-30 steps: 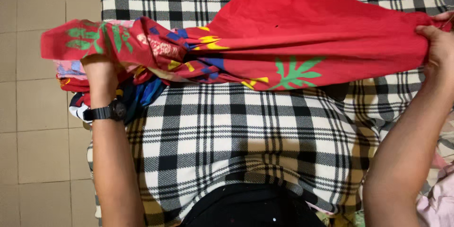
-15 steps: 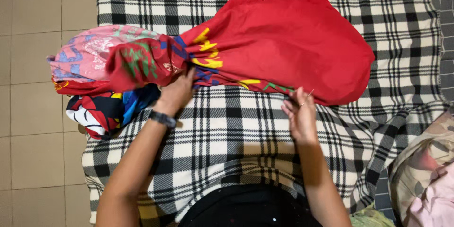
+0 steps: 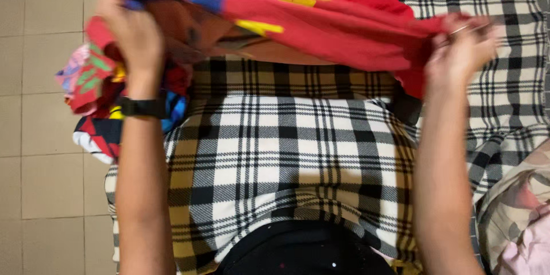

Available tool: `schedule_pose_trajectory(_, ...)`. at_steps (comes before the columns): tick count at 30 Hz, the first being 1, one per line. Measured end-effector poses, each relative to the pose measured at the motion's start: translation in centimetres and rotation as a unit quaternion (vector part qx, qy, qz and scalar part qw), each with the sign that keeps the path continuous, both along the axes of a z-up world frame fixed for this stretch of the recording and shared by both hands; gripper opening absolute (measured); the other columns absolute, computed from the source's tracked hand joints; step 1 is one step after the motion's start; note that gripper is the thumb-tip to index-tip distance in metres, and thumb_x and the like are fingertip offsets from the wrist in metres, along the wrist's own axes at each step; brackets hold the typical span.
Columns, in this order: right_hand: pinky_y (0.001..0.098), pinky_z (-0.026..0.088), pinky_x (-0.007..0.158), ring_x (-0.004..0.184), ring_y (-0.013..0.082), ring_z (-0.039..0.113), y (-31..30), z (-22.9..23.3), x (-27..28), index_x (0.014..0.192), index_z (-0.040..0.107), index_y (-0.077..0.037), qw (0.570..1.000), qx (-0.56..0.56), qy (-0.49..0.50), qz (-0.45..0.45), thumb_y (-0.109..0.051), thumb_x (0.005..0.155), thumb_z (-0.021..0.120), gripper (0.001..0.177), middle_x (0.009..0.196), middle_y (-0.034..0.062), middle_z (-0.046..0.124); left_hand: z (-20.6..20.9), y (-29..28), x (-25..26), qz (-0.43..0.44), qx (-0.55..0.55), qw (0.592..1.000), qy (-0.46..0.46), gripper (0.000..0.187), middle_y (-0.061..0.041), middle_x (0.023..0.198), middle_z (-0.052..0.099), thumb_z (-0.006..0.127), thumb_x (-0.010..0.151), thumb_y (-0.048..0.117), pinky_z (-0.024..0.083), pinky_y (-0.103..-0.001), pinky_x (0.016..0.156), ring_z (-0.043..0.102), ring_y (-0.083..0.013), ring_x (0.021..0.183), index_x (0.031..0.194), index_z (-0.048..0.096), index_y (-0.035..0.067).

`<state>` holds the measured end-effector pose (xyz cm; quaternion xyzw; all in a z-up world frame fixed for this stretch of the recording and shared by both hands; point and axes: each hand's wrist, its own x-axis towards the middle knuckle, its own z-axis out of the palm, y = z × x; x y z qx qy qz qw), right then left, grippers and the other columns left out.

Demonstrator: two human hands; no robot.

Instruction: The person unfolds a red patterned fabric on a plaid bedsheet, then uses scissors to cut along the edge of the fabric. The person continues cutting the fabric in a straight line while holding it steady with the other hand.

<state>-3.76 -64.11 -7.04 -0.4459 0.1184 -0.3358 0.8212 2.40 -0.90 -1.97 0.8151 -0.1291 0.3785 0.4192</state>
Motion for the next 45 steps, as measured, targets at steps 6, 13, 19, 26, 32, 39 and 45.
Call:
schedule_pose_trajectory(6, 0.0372, 0.061, 0.074, 0.085, 0.0255, 0.071, -7.4, 2.9, -2.8, 0.116, 0.056, -0.001, 0.968, -0.236, 0.065, -0.056, 0.026, 0.100, 0.068, 0.033, 0.114, 0.0150, 0.061, 4.3, 0.4, -6.1, -0.130, -0.098, 0.985, 0.061, 0.020, -0.011, 0.113, 0.068, 0.050, 0.106, -0.009, 0.051, -0.030, 0.097, 0.065, -0.0185, 0.103, 0.120, 0.064, -0.004)
schedule_pose_trajectory(13, 0.0360, 0.058, 0.107, 0.117, 0.0191, 0.063, -5.5, 1.6, -7.1, 0.126, 0.057, -0.002, 0.897, -0.430, 0.041, -0.100, 0.027, 0.100, 0.076, 0.043, 0.134, 0.0105, 0.055, 6.5, -3.4, -18.8, -0.414, 0.197, 0.816, 0.353, 0.012, -0.012, 0.080, 0.061, 0.069, 0.072, 0.005, 0.050, -0.037, 0.065, 0.063, -0.0267, 0.072, 0.080, 0.065, -0.003)
schedule_pose_trajectory(19, 0.0290, 0.055, 0.082, 0.093, 0.0151, 0.066, 7.4, 5.3, -11.7, 0.135, 0.061, -0.005, 0.902, -0.351, 0.225, 0.109, 0.008, 0.102, 0.072, 0.037, 0.111, 0.0074, 0.065, 7.8, -7.6, -21.3, -0.156, 0.232, 0.934, 0.222, 0.020, -0.014, 0.085, 0.062, 0.072, 0.093, 0.017, 0.047, -0.043, 0.071, 0.060, -0.0320, 0.078, 0.082, 0.071, 0.000)
schedule_pose_trajectory(26, 0.0383, 0.064, 0.070, 0.090, 0.0252, 0.072, 17.2, 3.6, -16.2, 0.125, 0.061, 0.002, 0.843, -0.132, 0.286, 0.437, -0.007, 0.084, 0.070, 0.042, 0.110, 0.0149, 0.070, 9.3, -7.0, -18.9, -0.277, 0.170, 0.920, 0.219, 0.025, -0.010, 0.078, 0.060, 0.072, 0.094, 0.020, 0.045, -0.041, 0.070, 0.058, -0.0262, 0.075, 0.078, 0.071, 0.001)
schedule_pose_trajectory(32, 0.0458, 0.066, 0.078, 0.099, 0.0289, 0.073, 21.3, 1.2, -18.1, 0.120, 0.060, 0.002, 0.822, 0.017, 0.383, 0.422, -0.029, 0.099, 0.059, 0.038, 0.111, 0.0143, 0.065, 8.2, -7.7, -20.0, -0.404, 0.159, 0.848, 0.305, 0.022, -0.008, 0.072, 0.062, 0.070, 0.096, 0.018, 0.048, -0.039, 0.074, 0.060, -0.0260, 0.069, 0.083, 0.072, 0.001)
schedule_pose_trajectory(39, 0.0452, 0.065, 0.080, 0.099, 0.0184, 0.066, 22.9, 0.3, -18.1, 0.118, 0.059, -0.006, 0.876, 0.051, 0.346, 0.331, -0.021, 0.099, 0.060, 0.025, 0.114, 0.0019, 0.061, 10.0, -7.3, -20.7, -0.347, -0.001, 0.915, 0.204, 0.016, -0.011, 0.095, 0.067, 0.062, 0.101, 0.011, 0.054, -0.034, 0.076, 0.069, -0.0269, 0.087, 0.093, 0.065, -0.002)
schedule_pose_trajectory(45, 0.0300, 0.059, 0.090, 0.101, 0.0177, 0.061, 19.7, 0.0, -14.7, 0.116, 0.062, -0.006, 0.981, 0.056, 0.160, 0.099, 0.012, 0.089, 0.075, 0.035, 0.111, 0.0060, 0.059, 13.3, -8.5, -23.0, -0.586, 0.112, 0.749, 0.287, 0.026, -0.010, 0.090, 0.070, 0.069, 0.098, 0.025, 0.054, -0.035, 0.069, 0.071, -0.0270, 0.081, 0.091, 0.069, 0.000)
